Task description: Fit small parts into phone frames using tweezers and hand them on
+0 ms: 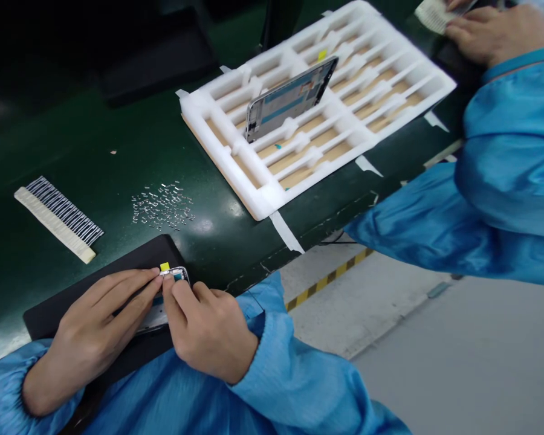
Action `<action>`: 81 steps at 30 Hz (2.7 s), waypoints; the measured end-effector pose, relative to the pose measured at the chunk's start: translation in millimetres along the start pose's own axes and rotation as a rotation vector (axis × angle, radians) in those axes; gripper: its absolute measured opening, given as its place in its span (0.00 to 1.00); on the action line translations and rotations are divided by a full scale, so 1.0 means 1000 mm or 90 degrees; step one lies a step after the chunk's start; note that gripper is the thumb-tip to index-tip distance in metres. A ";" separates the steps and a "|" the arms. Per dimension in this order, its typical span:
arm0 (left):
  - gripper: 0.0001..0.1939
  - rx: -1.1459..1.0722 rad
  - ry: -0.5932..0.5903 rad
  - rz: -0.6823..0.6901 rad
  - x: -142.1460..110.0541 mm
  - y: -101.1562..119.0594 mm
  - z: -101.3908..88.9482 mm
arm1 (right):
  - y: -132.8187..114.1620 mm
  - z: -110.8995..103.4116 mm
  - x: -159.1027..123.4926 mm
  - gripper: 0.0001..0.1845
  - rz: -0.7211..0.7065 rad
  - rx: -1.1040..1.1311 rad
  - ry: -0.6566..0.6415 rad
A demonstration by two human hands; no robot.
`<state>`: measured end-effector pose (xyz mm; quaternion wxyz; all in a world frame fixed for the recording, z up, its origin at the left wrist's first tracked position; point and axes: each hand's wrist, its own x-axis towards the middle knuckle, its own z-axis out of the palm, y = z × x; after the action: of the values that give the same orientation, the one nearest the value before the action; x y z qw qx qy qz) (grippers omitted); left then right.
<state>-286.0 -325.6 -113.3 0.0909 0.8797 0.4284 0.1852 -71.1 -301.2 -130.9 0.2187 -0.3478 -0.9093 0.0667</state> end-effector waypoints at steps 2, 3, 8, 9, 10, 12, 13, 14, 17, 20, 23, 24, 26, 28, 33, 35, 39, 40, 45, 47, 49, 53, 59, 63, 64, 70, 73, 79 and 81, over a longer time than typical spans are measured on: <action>0.18 0.001 0.002 0.001 0.001 0.000 0.000 | -0.002 -0.001 0.002 0.21 0.001 -0.014 -0.002; 0.18 0.001 0.002 0.001 0.001 0.000 0.000 | -0.002 -0.001 0.003 0.20 0.003 -0.019 0.000; 0.17 0.011 0.005 0.007 0.000 -0.001 0.001 | -0.002 -0.001 0.005 0.18 0.000 -0.017 0.006; 0.17 0.014 0.007 0.009 -0.001 -0.001 0.001 | 0.000 -0.001 0.004 0.19 -0.003 -0.008 0.011; 0.17 0.018 0.009 0.010 -0.001 -0.001 0.001 | 0.002 0.000 0.002 0.20 -0.004 0.006 0.016; 0.17 0.025 0.013 0.014 -0.002 -0.001 0.002 | 0.006 0.002 -0.003 0.21 -0.012 0.037 0.028; 0.17 0.028 0.013 0.016 -0.002 -0.001 0.002 | 0.007 0.003 -0.005 0.21 -0.016 0.047 0.033; 0.17 0.029 0.013 0.019 -0.002 -0.001 0.002 | 0.008 0.004 -0.008 0.21 -0.021 0.055 0.035; 0.17 0.029 0.017 0.022 -0.002 -0.001 0.001 | 0.009 0.007 -0.011 0.22 -0.031 0.057 0.024; 0.15 0.032 0.023 0.018 -0.001 0.000 0.001 | 0.007 0.007 -0.010 0.21 -0.032 0.051 0.013; 0.15 0.035 0.021 0.014 -0.001 0.000 0.001 | 0.005 0.004 -0.006 0.21 -0.037 0.030 0.003; 0.14 0.036 0.020 0.013 -0.001 0.000 0.001 | 0.005 0.002 -0.004 0.22 -0.041 0.021 -0.004; 0.15 0.036 0.019 0.010 -0.001 0.000 0.001 | 0.004 -0.002 -0.001 0.22 -0.045 0.004 -0.019; 0.15 0.032 0.022 0.010 -0.001 0.000 0.001 | 0.002 -0.004 0.002 0.23 -0.043 -0.005 -0.028; 0.15 0.020 0.023 0.014 0.001 0.000 0.000 | 0.003 -0.002 -0.001 0.22 -0.021 0.011 -0.017; 0.15 0.017 0.021 0.018 0.001 0.000 0.000 | 0.005 0.000 -0.006 0.22 -0.019 0.037 -0.004; 0.15 0.014 0.028 0.024 0.001 0.000 0.001 | 0.008 0.003 -0.011 0.21 -0.024 0.061 0.004; 0.15 0.015 0.029 0.024 0.002 -0.001 0.001 | 0.008 0.003 -0.012 0.21 -0.025 0.061 0.005; 0.15 0.042 0.015 0.048 0.008 -0.005 -0.002 | 0.009 0.007 -0.014 0.21 -0.028 0.070 0.043; 0.15 0.059 0.001 0.067 0.011 -0.008 -0.004 | 0.010 0.008 -0.015 0.21 -0.036 0.080 0.058; 0.15 0.069 -0.010 0.083 0.013 -0.011 -0.005 | 0.011 0.009 -0.015 0.20 -0.040 0.088 0.068; 0.14 0.048 -0.020 0.090 0.016 -0.015 -0.007 | 0.014 0.007 -0.012 0.18 -0.038 0.092 0.076; 0.15 0.009 -0.031 0.079 0.018 -0.019 -0.008 | 0.013 0.006 -0.009 0.18 -0.024 0.077 0.079; 0.18 -0.012 -0.048 0.071 0.016 -0.023 -0.008 | 0.013 0.008 -0.010 0.17 -0.012 0.082 0.081; 0.18 -0.015 -0.052 0.073 0.015 -0.023 -0.007 | 0.013 0.009 -0.011 0.17 -0.010 0.087 0.080; 0.16 0.025 -0.073 0.103 0.020 -0.022 -0.012 | 0.013 0.011 -0.012 0.19 -0.014 0.088 0.076; 0.16 0.066 -0.099 0.127 0.025 -0.021 -0.016 | 0.014 0.011 -0.013 0.18 -0.015 0.085 0.085; 0.16 0.087 -0.113 0.151 0.027 -0.021 -0.017 | 0.015 0.012 -0.012 0.18 -0.012 0.081 0.100; 0.17 0.069 -0.103 0.146 0.023 -0.022 -0.016 | 0.015 0.012 -0.011 0.18 -0.011 0.089 0.107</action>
<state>-295.1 -293.8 -100.1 0.0556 0.9385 0.3260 0.0991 -60.4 -297.4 -149.9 0.3187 -0.3284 -0.8837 0.0984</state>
